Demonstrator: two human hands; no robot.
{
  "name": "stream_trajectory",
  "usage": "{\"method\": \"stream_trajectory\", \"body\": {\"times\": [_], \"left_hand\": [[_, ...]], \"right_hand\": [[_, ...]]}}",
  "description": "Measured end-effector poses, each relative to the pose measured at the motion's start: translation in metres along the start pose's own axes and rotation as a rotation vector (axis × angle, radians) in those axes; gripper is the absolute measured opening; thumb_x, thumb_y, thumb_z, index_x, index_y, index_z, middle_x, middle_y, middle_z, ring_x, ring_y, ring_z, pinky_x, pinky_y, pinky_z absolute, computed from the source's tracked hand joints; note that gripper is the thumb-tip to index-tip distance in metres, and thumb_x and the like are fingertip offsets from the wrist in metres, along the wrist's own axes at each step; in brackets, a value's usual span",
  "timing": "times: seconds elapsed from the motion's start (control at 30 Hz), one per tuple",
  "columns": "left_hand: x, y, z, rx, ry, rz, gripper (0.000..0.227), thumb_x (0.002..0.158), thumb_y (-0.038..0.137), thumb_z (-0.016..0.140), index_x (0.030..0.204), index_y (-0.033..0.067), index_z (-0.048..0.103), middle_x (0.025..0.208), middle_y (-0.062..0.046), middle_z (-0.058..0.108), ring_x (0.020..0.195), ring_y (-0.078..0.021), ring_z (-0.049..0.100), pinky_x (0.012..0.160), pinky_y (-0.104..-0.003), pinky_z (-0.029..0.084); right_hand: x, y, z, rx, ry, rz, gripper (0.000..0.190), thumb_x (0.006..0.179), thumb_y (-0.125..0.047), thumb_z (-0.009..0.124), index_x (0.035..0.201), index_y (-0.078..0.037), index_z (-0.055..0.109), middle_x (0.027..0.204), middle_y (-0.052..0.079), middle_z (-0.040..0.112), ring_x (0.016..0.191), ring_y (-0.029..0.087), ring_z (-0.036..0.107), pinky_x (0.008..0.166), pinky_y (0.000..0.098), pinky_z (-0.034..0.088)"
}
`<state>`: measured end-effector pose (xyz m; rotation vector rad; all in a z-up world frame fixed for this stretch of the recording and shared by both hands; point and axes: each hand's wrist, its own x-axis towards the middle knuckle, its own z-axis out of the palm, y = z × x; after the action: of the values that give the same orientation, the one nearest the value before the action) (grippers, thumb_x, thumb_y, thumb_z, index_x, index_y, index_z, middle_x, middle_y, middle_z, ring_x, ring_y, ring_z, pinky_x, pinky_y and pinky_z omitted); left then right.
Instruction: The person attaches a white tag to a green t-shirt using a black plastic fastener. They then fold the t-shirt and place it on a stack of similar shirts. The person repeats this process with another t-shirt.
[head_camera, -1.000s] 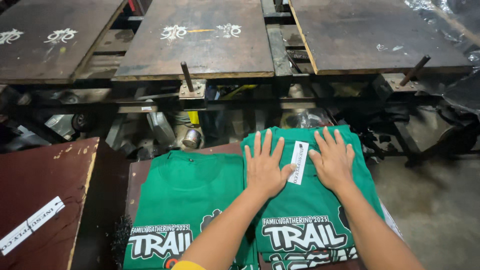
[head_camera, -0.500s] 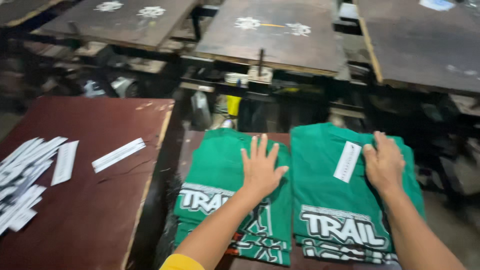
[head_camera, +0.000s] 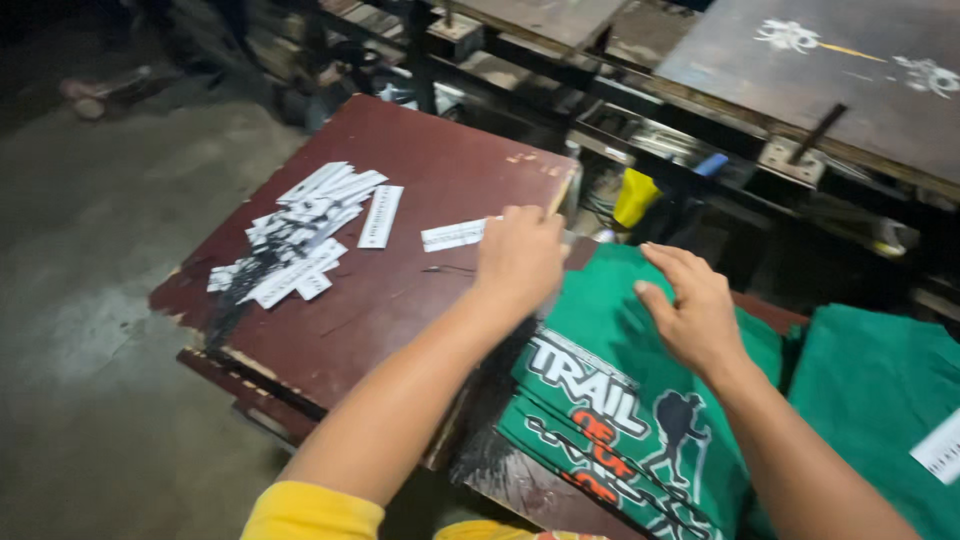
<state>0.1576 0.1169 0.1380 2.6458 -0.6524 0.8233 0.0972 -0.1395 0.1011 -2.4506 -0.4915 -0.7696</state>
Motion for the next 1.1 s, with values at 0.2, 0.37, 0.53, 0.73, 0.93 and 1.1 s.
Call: {"method": "stream_trajectory", "body": {"times": [0.2, 0.37, 0.53, 0.73, 0.93, 1.1], "left_hand": [[-0.021, -0.082, -0.030, 0.119, 0.015, -0.223, 0.031, 0.081, 0.021, 0.080, 0.109, 0.0089, 0.074, 0.098, -0.008, 0.065, 0.095, -0.0301, 0.059, 0.081, -0.049, 0.043], [-0.017, -0.090, -0.029, 0.017, -0.158, -0.254, 0.020, 0.078, 0.022, 0.083, 0.093, 0.0112, 0.076, 0.098, -0.005, 0.060, 0.099, -0.0297, 0.054, 0.085, -0.048, 0.043], [-0.005, -0.093, -0.033, -0.088, -0.277, -0.366, 0.022, 0.076, 0.020, 0.084, 0.090, 0.0103, 0.070, 0.101, -0.004, 0.056, 0.104, -0.0288, 0.053, 0.090, -0.049, 0.042], [-0.005, -0.095, -0.029, -0.129, -0.208, -0.267, 0.016, 0.084, 0.023, 0.076, 0.085, 0.0195, 0.060, 0.087, 0.002, 0.055, 0.100, -0.0243, 0.057, 0.100, -0.052, 0.037], [-0.005, -0.095, -0.030, -0.189, 0.017, -0.222, 0.016, 0.084, 0.016, 0.074, 0.082, 0.0205, 0.058, 0.077, 0.005, 0.054, 0.091, -0.0206, 0.059, 0.103, -0.052, 0.039], [-0.004, -0.091, -0.033, -0.223, 0.073, -0.225, 0.031, 0.080, 0.024, 0.080, 0.108, 0.0186, 0.065, 0.097, 0.001, 0.060, 0.105, -0.0252, 0.058, 0.105, -0.054, 0.039]], "right_hand": [[0.057, -0.050, 0.073, 0.069, -0.002, -0.090, 0.036, 0.090, -0.025, 0.077, 0.126, -0.021, 0.074, 0.123, 0.001, 0.072, 0.112, 0.027, 0.070, 0.092, 0.0425, 0.053], [0.096, -0.055, 0.122, 0.024, -0.054, 0.023, 0.027, 0.092, -0.027, 0.074, 0.118, -0.021, 0.077, 0.110, 0.004, 0.067, 0.105, 0.030, 0.068, 0.088, 0.0446, 0.055], [0.109, -0.047, 0.132, -0.092, -0.177, 0.187, 0.023, 0.091, -0.037, 0.071, 0.111, -0.026, 0.075, 0.106, 0.003, 0.060, 0.101, 0.032, 0.067, 0.084, 0.0480, 0.055], [0.121, -0.073, 0.116, -0.068, -0.109, 0.051, 0.029, 0.094, -0.039, 0.066, 0.122, -0.035, 0.074, 0.115, -0.002, 0.063, 0.113, 0.028, 0.063, 0.089, 0.0467, 0.051], [0.127, -0.083, 0.110, 0.660, -0.242, 0.257, 0.034, 0.088, -0.016, 0.066, 0.118, -0.021, 0.081, 0.104, 0.008, 0.076, 0.107, 0.022, 0.069, 0.100, 0.0417, 0.051], [0.130, -0.088, 0.111, 0.460, -0.201, 0.341, 0.014, 0.093, -0.021, 0.068, 0.103, -0.022, 0.078, 0.086, 0.005, 0.077, 0.092, 0.024, 0.074, 0.085, 0.0406, 0.053]]}}
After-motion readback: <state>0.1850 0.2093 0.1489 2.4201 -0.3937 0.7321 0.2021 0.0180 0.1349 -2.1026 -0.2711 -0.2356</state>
